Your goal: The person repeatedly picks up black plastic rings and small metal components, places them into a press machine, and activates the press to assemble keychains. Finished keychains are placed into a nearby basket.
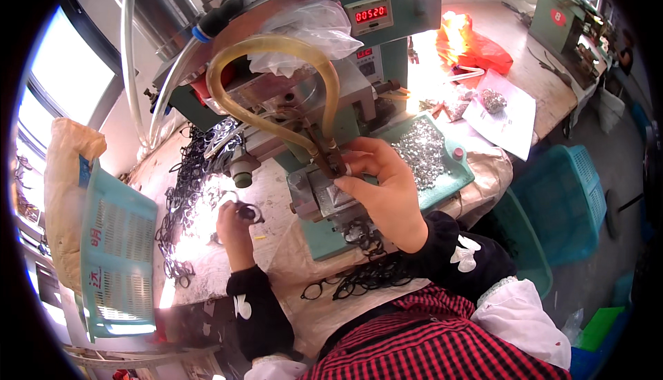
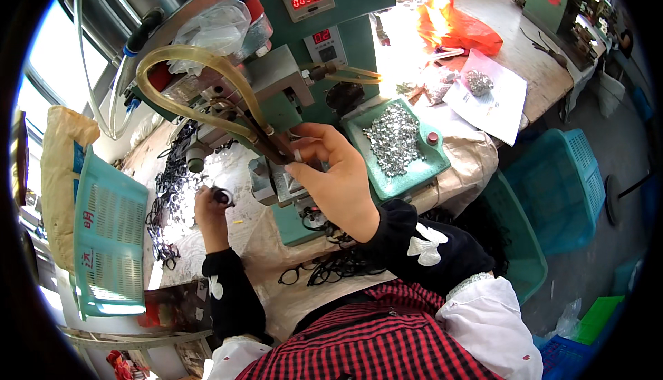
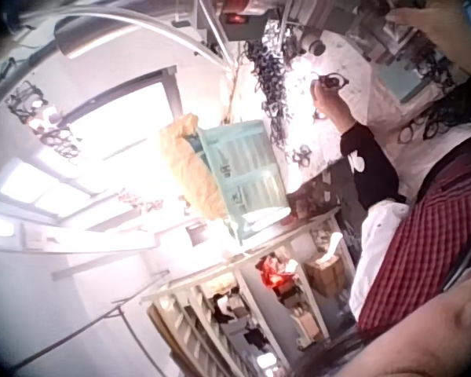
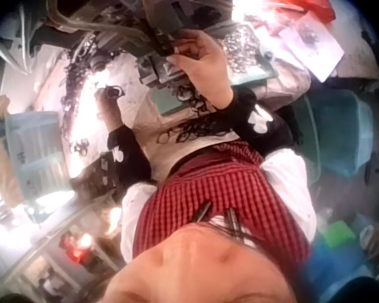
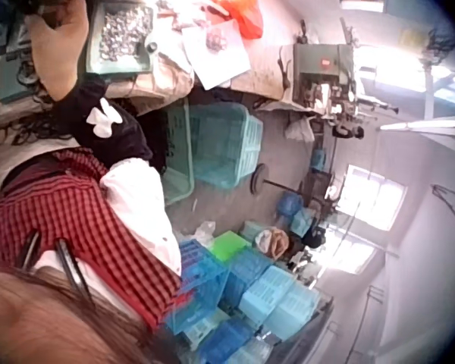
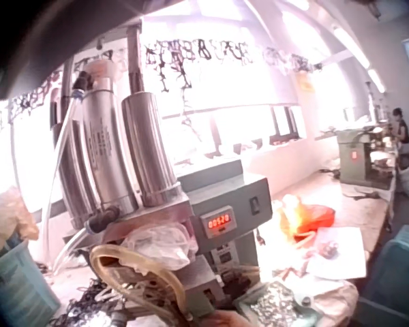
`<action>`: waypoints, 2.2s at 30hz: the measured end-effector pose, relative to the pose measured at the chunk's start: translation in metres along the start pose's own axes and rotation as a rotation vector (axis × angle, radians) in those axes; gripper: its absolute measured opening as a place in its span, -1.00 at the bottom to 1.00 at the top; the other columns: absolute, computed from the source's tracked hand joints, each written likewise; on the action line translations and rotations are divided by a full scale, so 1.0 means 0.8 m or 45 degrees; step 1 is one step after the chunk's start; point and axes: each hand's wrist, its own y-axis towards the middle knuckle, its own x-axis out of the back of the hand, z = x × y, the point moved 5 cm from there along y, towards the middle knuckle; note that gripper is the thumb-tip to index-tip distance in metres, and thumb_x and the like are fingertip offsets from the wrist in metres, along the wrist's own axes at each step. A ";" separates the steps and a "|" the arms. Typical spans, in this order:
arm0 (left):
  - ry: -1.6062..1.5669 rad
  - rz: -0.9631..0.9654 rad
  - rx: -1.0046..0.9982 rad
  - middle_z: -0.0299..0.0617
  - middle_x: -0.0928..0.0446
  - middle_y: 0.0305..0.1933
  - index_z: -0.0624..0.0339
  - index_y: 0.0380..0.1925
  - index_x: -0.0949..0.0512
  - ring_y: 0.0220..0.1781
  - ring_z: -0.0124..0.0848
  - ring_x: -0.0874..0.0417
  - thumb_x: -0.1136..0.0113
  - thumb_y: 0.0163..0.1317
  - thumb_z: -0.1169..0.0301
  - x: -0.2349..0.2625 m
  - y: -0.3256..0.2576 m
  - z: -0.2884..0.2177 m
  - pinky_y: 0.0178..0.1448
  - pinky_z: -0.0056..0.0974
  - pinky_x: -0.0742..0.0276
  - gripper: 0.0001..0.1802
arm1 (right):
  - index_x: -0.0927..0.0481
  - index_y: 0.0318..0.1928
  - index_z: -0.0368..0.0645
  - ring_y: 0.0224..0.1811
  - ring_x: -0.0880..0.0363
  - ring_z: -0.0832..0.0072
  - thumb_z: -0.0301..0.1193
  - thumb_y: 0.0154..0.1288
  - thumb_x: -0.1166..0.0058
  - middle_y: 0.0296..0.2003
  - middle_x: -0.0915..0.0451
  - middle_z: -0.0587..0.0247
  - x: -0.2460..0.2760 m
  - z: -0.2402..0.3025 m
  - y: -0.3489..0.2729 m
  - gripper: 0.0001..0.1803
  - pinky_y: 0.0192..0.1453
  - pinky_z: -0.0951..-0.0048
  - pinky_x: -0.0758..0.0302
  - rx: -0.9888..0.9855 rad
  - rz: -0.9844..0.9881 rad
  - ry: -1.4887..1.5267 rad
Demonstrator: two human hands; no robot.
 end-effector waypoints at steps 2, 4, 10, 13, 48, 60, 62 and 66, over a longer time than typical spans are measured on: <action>-0.385 0.183 -0.245 -0.13 -0.65 -0.03 0.17 -0.01 -0.51 0.00 -0.37 -0.65 -0.13 0.48 0.38 -0.044 -0.043 -0.049 0.01 -0.30 -0.55 -0.82 | -0.47 0.28 -0.36 0.03 -0.67 0.49 -0.61 0.25 -0.25 0.08 -0.67 0.15 -0.001 0.016 -0.012 -0.44 0.20 0.43 -0.53 0.068 0.020 -0.098; -0.263 0.421 -0.616 -0.04 -0.67 0.09 0.03 0.03 -0.49 0.17 -0.10 -0.60 -0.12 0.51 0.38 -0.097 -0.103 -0.087 0.29 -0.05 -0.51 -0.84 | -0.49 0.27 -0.36 0.11 -0.67 0.43 -0.61 0.24 -0.25 0.10 -0.67 0.09 0.009 0.025 -0.018 -0.45 0.23 0.40 -0.53 0.168 0.147 -0.322; 0.876 1.025 -1.347 -0.19 -0.74 0.11 0.05 -0.21 -0.74 -0.14 -0.12 -0.67 -0.40 -0.04 0.48 -0.241 -0.164 -0.114 0.25 0.04 -0.66 -0.69 | -0.72 -0.13 -0.15 0.32 -0.49 -0.05 -0.41 0.11 -0.37 0.08 -0.64 -0.01 0.116 -0.018 0.029 -0.72 0.35 0.05 -0.48 0.415 -0.058 -1.787; 1.012 1.007 -1.410 -0.24 -0.75 0.10 0.01 -0.22 -0.74 -0.13 -0.16 -0.69 -0.37 -0.11 0.57 -0.261 -0.166 -0.111 0.24 0.05 -0.66 -0.63 | -0.72 -0.22 -0.11 0.29 -0.51 -0.05 -0.42 0.09 -0.37 0.06 -0.64 0.02 0.171 -0.047 0.028 -0.79 0.32 0.08 -0.49 0.329 -0.148 -1.827; 2.209 -0.642 0.007 0.15 -0.68 -0.08 0.17 -0.28 -0.71 -0.09 0.13 -0.69 -0.30 0.09 0.14 0.182 0.091 0.036 0.15 0.06 -0.55 -0.65 | -0.69 -0.20 -0.32 -0.20 -0.67 0.57 -0.65 0.25 -0.27 -0.33 -0.72 0.26 0.188 -0.016 -0.020 -0.89 0.00 0.44 -0.56 0.108 -0.415 -1.035; 0.443 -0.086 -0.213 -0.23 -0.55 -0.13 0.32 -0.10 -0.57 -0.22 -0.47 -0.56 -0.28 0.38 0.56 -0.055 -0.063 -0.009 -0.16 -0.34 -0.51 -0.86 | -0.64 0.01 -0.25 -0.17 -0.69 0.44 -0.65 0.10 -0.33 -0.27 -0.69 0.23 0.031 -0.006 0.009 -0.60 -0.02 0.41 -0.57 0.406 -0.050 -0.568; 0.288 -0.096 -0.402 -0.22 -0.53 -0.11 0.33 -0.02 -0.51 -0.22 -0.52 -0.56 -0.20 0.43 0.60 -0.088 -0.093 -0.037 -0.16 -0.39 -0.52 -0.83 | -0.58 0.10 -0.27 -0.14 -0.67 0.52 -0.65 0.13 -0.33 -0.25 -0.68 0.27 0.029 -0.014 0.010 -0.52 0.03 0.44 -0.55 0.293 -0.055 -0.379; 0.288 0.044 -0.738 -0.08 -0.51 0.05 0.30 0.03 -0.46 -0.06 -0.34 -0.60 -0.01 0.57 0.43 -0.141 -0.134 -0.117 -0.07 -0.26 -0.65 -0.82 | -0.47 0.22 -0.33 -0.10 -0.66 0.56 -0.65 0.16 -0.30 -0.21 -0.68 0.28 0.017 -0.010 0.008 -0.42 0.12 0.46 -0.52 0.127 0.053 -0.165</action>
